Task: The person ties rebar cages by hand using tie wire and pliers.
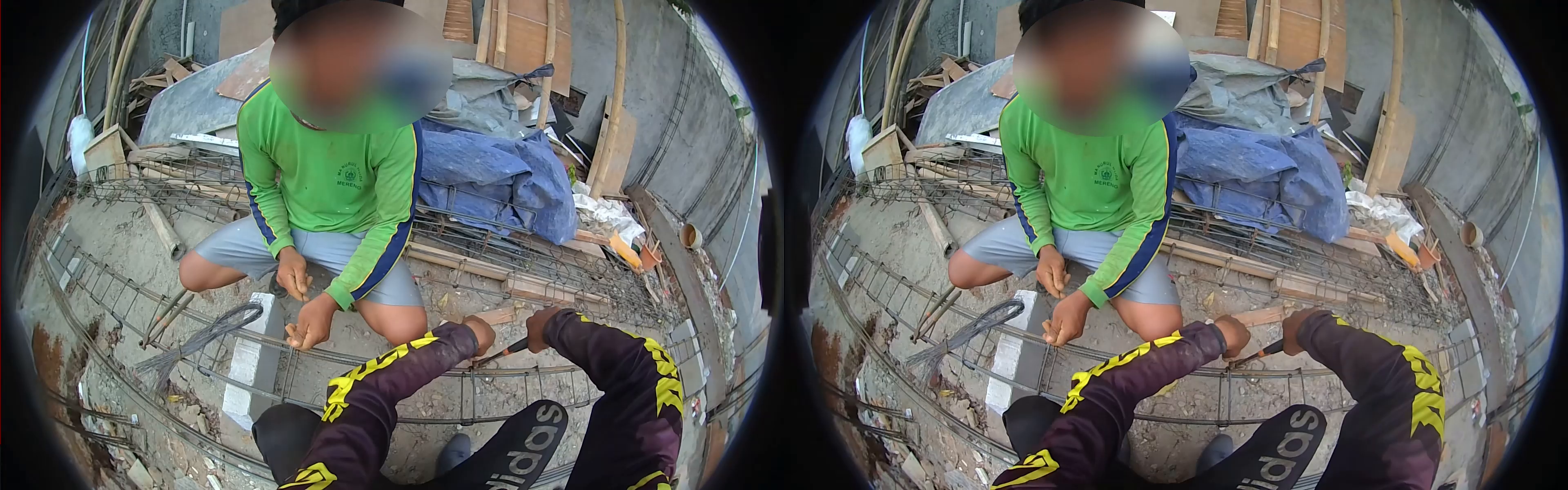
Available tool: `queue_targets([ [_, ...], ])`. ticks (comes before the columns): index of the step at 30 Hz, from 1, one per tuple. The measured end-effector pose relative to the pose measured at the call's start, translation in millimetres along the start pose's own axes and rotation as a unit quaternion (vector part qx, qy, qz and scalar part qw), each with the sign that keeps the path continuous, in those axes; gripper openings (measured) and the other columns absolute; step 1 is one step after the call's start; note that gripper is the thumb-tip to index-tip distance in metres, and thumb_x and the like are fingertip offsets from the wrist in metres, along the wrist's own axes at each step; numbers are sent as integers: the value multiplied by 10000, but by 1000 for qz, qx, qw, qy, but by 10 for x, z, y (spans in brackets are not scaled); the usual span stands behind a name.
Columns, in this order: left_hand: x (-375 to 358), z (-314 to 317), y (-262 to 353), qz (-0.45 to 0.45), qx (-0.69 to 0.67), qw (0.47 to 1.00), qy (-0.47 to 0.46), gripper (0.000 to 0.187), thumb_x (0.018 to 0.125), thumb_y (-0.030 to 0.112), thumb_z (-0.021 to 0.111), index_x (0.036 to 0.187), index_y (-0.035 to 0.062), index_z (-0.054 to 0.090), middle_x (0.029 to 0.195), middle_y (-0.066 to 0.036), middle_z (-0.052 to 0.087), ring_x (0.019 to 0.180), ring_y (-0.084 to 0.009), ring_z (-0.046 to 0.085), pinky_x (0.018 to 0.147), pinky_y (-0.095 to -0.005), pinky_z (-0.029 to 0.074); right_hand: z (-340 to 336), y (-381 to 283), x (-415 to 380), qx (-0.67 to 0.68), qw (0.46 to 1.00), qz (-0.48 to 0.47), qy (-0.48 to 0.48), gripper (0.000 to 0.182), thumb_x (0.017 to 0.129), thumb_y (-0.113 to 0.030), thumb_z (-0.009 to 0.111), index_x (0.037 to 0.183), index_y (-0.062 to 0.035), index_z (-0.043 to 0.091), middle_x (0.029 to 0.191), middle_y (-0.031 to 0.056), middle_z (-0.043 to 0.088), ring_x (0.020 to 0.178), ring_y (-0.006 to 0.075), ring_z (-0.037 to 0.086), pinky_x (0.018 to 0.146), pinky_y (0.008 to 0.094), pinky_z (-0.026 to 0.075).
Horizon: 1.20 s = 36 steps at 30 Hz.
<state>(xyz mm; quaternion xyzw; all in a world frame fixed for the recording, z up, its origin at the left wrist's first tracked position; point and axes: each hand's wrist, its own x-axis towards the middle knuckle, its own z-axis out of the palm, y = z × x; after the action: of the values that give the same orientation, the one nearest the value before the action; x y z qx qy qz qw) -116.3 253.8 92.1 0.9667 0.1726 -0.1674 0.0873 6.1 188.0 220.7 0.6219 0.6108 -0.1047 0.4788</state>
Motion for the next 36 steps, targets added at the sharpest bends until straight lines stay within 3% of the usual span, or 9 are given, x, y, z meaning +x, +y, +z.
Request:
queue_targets([
  [7,48,57,79,87,83,988,95,192,739,136,724,911,67,775,943,-114,759,857,-290,741,693,-400,578,221,117,187,144,983,-47,-100,489,847,-535,703,970,-65,758,813,70,747,806,258,721,748,427,543],
  [13,150,-59,83,110,51,991,64,260,679,88,712,930,64,775,975,-148,747,945,-309,722,780,-413,564,310,-1,-82,36,996,-24,74,568,785,-624,727,1003,-101,758,942,130,741,929,338,710,802,452,549],
  [17,190,-123,31,113,24,992,53,309,681,75,770,987,37,751,985,-174,739,939,-342,716,760,-439,567,568,-22,-25,-60,986,-41,149,416,755,-418,796,1027,-114,713,900,128,731,898,323,715,766,454,553],
  [23,234,-109,-71,85,40,995,26,337,697,103,806,1026,50,750,1053,-161,734,1011,-321,703,803,-429,565,229,20,-99,-31,992,-92,75,408,715,-184,721,1103,-84,645,860,134,719,867,344,710,745,459,550],
  [27,217,33,-121,63,47,994,72,658,768,116,750,1385,127,524,1392,-138,516,1261,-327,522,919,-444,518,129,-45,-93,-160,967,-86,179,699,704,-234,784,1331,-129,493,1228,168,616,894,310,715,708,429,544],
  [29,139,-23,-167,45,-8,999,13,1015,732,131,790,1578,199,233,1588,-159,271,1363,-406,422,978,-503,485,218,23,-34,-195,927,-166,273,528,693,-235,765,1193,-181,602,1107,87,602,969,225,654,834,362,495],
  [31,244,71,-231,21,-48,999,10,1063,760,142,782,1606,229,144,1662,-149,68,1379,-430,412,1007,-526,464,101,-95,-249,-199,933,-159,254,339,687,-245,751,1012,-166,699,1081,51,601,1071,202,577,951,368,416],
  [33,7,-176,-312,26,-154,988,-17,1059,781,158,774,1608,211,115,1646,-179,144,1358,-417,449,1016,-507,459,219,-205,-225,-205,912,-132,329,295,643,-276,750,893,-132,690,915,39,579,955,216,582,918,375,395],
  [36,73,-295,-411,10,-191,980,-56,1040,789,172,768,1604,169,123,1553,-218,349,1307,-384,518,1016,-451,462,81,-499,-323,-257,934,-71,237,301,644,-313,743,856,-101,720,867,52,656,908,228,641,860,376,448],
])
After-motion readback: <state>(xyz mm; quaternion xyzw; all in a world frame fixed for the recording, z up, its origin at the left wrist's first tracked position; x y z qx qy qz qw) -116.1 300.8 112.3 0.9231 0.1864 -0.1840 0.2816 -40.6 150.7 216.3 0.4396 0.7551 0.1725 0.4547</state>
